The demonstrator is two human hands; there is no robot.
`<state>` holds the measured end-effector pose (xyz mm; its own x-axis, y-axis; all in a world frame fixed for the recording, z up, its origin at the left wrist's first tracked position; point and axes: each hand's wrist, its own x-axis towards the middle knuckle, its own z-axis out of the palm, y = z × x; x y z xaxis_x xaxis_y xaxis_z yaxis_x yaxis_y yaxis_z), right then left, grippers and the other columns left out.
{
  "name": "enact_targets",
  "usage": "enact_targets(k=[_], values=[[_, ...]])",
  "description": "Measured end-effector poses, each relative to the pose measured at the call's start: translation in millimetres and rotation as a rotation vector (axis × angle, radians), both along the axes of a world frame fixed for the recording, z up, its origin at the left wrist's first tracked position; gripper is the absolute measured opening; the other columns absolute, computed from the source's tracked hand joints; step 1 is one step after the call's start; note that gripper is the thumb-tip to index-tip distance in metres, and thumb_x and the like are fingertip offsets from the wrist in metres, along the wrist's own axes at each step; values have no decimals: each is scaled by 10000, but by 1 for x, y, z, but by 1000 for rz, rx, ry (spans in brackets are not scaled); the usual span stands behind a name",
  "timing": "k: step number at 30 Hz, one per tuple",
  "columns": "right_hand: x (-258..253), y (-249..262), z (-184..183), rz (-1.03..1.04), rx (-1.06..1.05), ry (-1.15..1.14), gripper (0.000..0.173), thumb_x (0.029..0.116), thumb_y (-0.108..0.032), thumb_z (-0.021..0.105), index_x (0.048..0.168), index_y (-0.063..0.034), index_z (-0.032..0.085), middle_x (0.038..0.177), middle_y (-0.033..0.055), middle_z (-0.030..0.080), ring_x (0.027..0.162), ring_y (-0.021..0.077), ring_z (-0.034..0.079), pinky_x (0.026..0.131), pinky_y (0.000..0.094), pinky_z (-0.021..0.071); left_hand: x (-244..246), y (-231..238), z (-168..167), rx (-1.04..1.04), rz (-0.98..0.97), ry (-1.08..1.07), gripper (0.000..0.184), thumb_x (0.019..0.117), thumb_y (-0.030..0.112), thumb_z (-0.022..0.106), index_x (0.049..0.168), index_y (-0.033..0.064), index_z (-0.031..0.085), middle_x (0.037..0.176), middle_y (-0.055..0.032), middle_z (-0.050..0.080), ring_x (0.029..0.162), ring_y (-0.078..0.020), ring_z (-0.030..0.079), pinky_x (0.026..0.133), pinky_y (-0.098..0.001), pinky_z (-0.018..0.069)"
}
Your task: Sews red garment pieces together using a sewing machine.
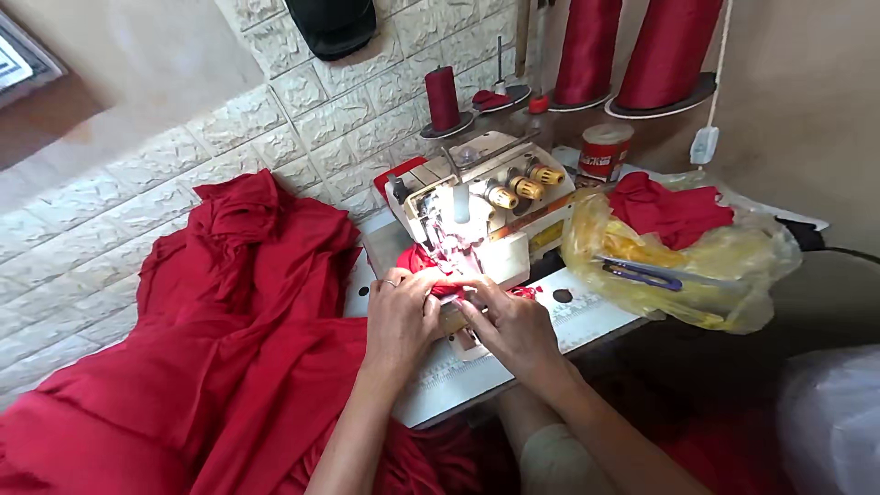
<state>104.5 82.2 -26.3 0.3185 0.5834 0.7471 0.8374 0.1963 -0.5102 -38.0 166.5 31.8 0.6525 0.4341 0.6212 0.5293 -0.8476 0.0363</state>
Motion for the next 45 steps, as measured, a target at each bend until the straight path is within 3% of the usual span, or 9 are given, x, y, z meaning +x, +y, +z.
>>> enact_targets(k=[14,20,23,26,28,31,37,42,45], values=[[-13,-13,-1,229,44,62,247,1013,-223,561,1059,-95,766,754,26,706,553,126,613,519,307,516,19,9,13,-316,353,12,312,1021,123,509,1212,110,755,1370,-8,672,1446,-315,444,1070,-582,405],[-22,-11,-2,361,-94,209,397,1052,-317,530,1319,-50,654,748,49,674,576,179,626,558,391,547,16,-27,58,-465,617,203,259,1014,197,548,1011,-13,699,1060,-228,679,1049,-409,664,840,-568,536],[-17,-14,-4,553,-92,420,514,1112,-353,341,1432,-1,536,955,36,706,705,19,639,657,237,576,2,-63,81,-684,177,316,308,1036,222,534,951,0,729,892,-172,699,890,-300,683,803,-501,525],[2,-21,0,221,-107,342,605,1118,-364,258,1033,55,686,796,110,659,757,146,653,712,381,541,18,-59,48,-693,-243,359,315,1034,164,507,1185,-64,663,1038,-221,701,1021,-325,676,920,-513,504],[17,-17,6,8,-170,163,656,1114,-387,228,998,33,719,756,257,655,748,431,674,665,615,484,35,-54,18,-689,-275,339,337,1005,146,599,1246,-90,598,1091,-245,688,1057,-350,677,944,-521,515],[17,-9,11,-97,-290,60,765,1090,-538,200,1038,22,719,793,303,660,804,537,665,670,685,454,42,-55,-2,-682,-233,245,283,975,25,597,1216,-121,607,1104,-261,686,1079,-362,677,964,-498,514],[28,-33,15,43,-342,168,610,1081,-537,352,1144,-10,651,729,177,662,610,371,645,577,623,485,-37,-50,75,-684,-398,690,196,935,99,715,1050,-57,751,1026,-198,728,987,-290,684,906,-460,510],[25,-45,8,359,-270,215,402,1059,-386,466,1074,-53,691,713,21,667,529,104,594,504,332,516,-166,-8,189,-129,469,349,207,1002,113,608,1088,-36,723,1038,-241,704,1011,-400,676,925,-602,512],[-3,-37,3,570,-214,286,322,1050,-300,521,1041,-27,692,753,8,685,568,45,620,517,234,540,-227,-6,232,211,1072,43,511,999,106,527,1480,-47,453,1446,-389,469,1397,-621,342,1099,-814,186]])
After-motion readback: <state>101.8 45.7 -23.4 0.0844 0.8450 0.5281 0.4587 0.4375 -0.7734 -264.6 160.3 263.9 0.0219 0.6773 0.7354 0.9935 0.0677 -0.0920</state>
